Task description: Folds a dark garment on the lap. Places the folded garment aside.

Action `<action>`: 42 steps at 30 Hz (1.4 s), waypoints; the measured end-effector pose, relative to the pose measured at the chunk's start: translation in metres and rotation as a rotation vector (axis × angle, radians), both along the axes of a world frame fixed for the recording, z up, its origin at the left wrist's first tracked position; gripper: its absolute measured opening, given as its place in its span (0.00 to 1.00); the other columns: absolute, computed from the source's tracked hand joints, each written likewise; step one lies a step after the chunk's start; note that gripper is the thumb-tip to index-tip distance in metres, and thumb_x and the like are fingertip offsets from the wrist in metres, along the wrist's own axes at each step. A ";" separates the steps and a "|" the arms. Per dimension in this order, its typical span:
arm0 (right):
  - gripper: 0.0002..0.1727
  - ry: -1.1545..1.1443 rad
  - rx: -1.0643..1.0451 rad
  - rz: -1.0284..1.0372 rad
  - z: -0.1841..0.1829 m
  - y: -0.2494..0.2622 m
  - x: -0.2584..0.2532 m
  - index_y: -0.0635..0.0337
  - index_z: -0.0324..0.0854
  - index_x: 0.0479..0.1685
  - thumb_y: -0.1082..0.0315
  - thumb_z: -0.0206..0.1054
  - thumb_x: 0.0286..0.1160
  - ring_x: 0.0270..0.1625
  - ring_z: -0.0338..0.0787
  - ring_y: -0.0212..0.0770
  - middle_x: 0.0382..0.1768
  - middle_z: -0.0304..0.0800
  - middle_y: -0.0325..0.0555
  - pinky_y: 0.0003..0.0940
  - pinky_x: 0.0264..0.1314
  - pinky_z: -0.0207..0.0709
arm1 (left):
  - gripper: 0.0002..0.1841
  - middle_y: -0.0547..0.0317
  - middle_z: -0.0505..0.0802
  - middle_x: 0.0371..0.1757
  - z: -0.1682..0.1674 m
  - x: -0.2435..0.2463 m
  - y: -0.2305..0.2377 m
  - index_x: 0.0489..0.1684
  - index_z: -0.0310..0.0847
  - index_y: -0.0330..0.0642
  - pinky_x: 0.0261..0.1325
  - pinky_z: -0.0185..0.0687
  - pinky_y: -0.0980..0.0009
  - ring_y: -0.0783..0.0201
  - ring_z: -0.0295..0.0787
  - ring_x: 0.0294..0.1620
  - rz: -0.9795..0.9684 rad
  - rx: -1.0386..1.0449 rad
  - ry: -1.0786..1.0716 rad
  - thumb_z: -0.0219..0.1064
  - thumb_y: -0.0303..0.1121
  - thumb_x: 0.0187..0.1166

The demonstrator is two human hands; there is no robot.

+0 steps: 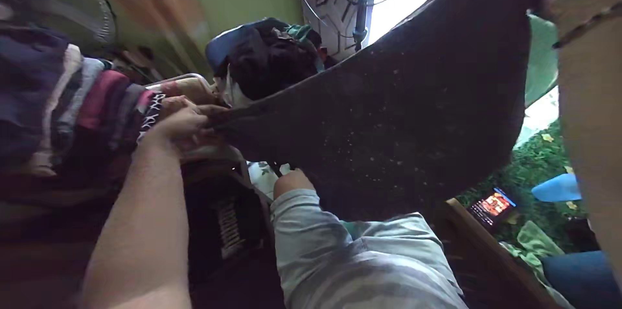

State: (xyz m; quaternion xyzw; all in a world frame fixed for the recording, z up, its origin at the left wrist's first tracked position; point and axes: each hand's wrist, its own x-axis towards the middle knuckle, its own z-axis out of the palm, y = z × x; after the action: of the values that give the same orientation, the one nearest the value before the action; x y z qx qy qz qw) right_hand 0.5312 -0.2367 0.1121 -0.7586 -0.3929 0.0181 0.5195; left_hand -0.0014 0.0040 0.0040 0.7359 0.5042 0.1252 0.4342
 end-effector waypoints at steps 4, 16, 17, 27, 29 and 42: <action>0.30 0.324 0.016 0.021 -0.061 0.021 -0.003 0.52 0.78 0.68 0.48 0.77 0.71 0.51 0.91 0.31 0.52 0.90 0.36 0.36 0.57 0.87 | 0.20 0.55 0.84 0.47 0.047 0.057 -0.029 0.67 0.75 0.38 0.40 0.72 0.75 0.70 0.75 0.36 0.247 0.084 0.254 0.39 0.21 0.88; 0.19 0.673 0.365 0.266 -0.132 0.034 0.018 0.54 0.76 0.68 0.58 0.66 0.84 0.55 0.92 0.39 0.52 0.92 0.41 0.44 0.62 0.88 | 0.18 0.55 0.90 0.59 0.069 0.048 0.074 0.65 0.84 0.52 0.56 0.83 0.56 0.64 0.87 0.51 0.356 0.406 -0.097 0.57 0.28 0.80; 0.16 0.679 0.382 0.358 -0.135 0.023 0.016 0.53 0.75 0.67 0.60 0.63 0.87 0.57 0.92 0.39 0.53 0.92 0.40 0.44 0.64 0.87 | 0.18 0.54 0.90 0.58 0.072 0.037 0.056 0.65 0.83 0.50 0.55 0.85 0.57 0.65 0.89 0.50 0.297 0.494 -0.075 0.56 0.29 0.81; 0.21 0.390 -0.198 0.814 -0.254 -0.190 -0.064 0.49 0.94 0.35 0.42 0.69 0.75 0.60 0.91 0.47 0.49 0.95 0.41 0.47 0.68 0.85 | 0.17 0.28 0.74 0.80 -0.031 -0.148 -0.130 0.43 0.92 0.32 0.85 0.63 0.53 0.41 0.67 0.84 -0.591 0.372 0.052 0.64 0.39 0.76; 0.23 0.429 -0.298 0.893 -0.285 -0.225 -0.077 0.53 0.95 0.41 0.43 0.68 0.77 0.69 0.88 0.51 0.55 0.96 0.45 0.50 0.80 0.77 | 0.12 0.21 0.71 0.81 -0.024 -0.135 -0.171 0.45 0.89 0.23 0.86 0.59 0.45 0.31 0.63 0.85 -0.559 0.123 0.291 0.63 0.22 0.71; 0.08 0.882 -0.210 0.353 -0.315 -0.181 -0.083 0.54 0.87 0.49 0.67 0.62 0.82 0.40 0.92 0.29 0.40 0.95 0.35 0.30 0.46 0.88 | 0.23 0.71 0.96 0.37 -0.151 -0.107 -0.140 0.38 0.89 0.59 0.45 0.92 0.74 0.74 0.94 0.41 0.188 -0.349 -0.696 0.50 0.59 0.85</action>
State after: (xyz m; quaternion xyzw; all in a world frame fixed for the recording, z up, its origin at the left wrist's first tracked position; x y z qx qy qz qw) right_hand 0.4486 -0.4173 -0.2025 -0.6488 -0.2536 0.4653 0.5461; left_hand -0.1086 -0.1355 -0.1468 0.5155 0.4056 0.3188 0.6842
